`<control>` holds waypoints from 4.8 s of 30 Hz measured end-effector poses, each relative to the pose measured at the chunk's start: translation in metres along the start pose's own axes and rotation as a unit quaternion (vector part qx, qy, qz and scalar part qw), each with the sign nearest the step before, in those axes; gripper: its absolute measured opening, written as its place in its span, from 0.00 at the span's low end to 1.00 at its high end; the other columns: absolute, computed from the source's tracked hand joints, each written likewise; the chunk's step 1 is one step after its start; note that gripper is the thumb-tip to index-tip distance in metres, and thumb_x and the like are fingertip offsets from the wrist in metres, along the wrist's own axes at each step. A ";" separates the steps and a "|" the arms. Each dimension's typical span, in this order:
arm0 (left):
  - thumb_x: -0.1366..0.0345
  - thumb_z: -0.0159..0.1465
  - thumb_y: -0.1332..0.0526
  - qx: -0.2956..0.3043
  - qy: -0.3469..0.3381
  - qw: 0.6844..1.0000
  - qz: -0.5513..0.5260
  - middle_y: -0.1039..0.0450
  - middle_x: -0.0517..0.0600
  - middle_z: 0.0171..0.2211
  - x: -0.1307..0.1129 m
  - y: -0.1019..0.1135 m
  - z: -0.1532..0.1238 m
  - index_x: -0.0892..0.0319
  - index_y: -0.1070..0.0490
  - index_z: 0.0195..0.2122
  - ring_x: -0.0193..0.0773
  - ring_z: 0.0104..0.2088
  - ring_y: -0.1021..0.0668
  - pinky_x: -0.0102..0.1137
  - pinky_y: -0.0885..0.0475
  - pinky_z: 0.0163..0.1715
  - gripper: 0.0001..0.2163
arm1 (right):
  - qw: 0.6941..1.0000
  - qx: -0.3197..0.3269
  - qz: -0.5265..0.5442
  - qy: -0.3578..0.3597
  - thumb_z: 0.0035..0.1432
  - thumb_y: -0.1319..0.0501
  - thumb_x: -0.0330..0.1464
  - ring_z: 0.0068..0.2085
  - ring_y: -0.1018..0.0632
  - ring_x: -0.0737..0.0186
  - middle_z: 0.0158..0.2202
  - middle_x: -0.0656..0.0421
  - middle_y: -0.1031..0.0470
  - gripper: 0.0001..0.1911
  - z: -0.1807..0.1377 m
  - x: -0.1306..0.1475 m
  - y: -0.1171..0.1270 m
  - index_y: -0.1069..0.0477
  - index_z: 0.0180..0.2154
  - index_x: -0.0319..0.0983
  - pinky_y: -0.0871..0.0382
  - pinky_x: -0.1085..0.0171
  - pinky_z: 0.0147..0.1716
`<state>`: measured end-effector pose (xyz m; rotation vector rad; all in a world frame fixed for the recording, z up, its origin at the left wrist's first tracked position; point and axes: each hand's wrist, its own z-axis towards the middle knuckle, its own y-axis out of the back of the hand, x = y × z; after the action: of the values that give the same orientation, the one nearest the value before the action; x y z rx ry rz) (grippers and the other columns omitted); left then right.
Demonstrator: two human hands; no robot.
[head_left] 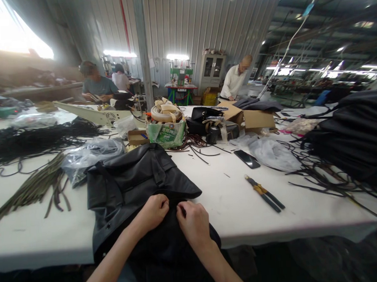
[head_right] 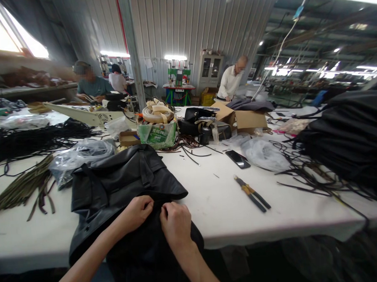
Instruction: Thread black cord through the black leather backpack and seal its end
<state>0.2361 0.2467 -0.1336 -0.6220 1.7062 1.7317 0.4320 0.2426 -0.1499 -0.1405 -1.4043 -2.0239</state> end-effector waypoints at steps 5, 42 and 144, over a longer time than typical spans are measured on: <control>0.69 0.69 0.44 -0.004 -0.007 1.000 -0.018 0.20 0.52 0.32 0.000 0.000 -0.001 0.56 0.25 0.30 0.43 0.35 0.20 0.35 0.33 0.39 0.11 | 1.000 -0.008 0.004 0.000 0.68 0.35 0.26 0.35 0.19 0.56 0.34 0.58 0.15 0.09 0.001 0.000 -0.004 0.18 0.35 0.43 0.38 0.58 0.38; 0.62 0.53 0.29 -0.037 0.167 0.953 -0.251 0.19 0.52 0.25 -0.015 -0.025 0.012 0.60 0.16 0.27 0.46 0.31 0.21 0.38 0.32 0.35 0.06 | 0.997 0.000 0.032 -0.073 0.64 0.34 0.26 0.33 0.22 0.55 0.30 0.60 0.20 0.07 -0.003 -0.002 -0.014 0.26 0.34 0.43 0.43 0.61 0.34; 0.42 0.65 0.28 -0.120 0.094 0.877 -0.455 0.12 0.59 0.45 -0.061 0.036 -0.050 0.62 0.11 0.47 0.51 0.47 0.16 0.39 0.26 0.55 0.26 | 0.897 0.110 0.426 -0.046 0.72 0.35 0.44 0.45 0.11 0.45 0.43 0.51 0.10 0.19 0.028 0.064 0.038 0.11 0.50 0.41 0.19 0.56 0.48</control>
<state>0.2479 0.1916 -0.0676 -1.4613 0.9994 1.1928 0.3961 0.2297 -0.0803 -0.6389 -1.2933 -1.1361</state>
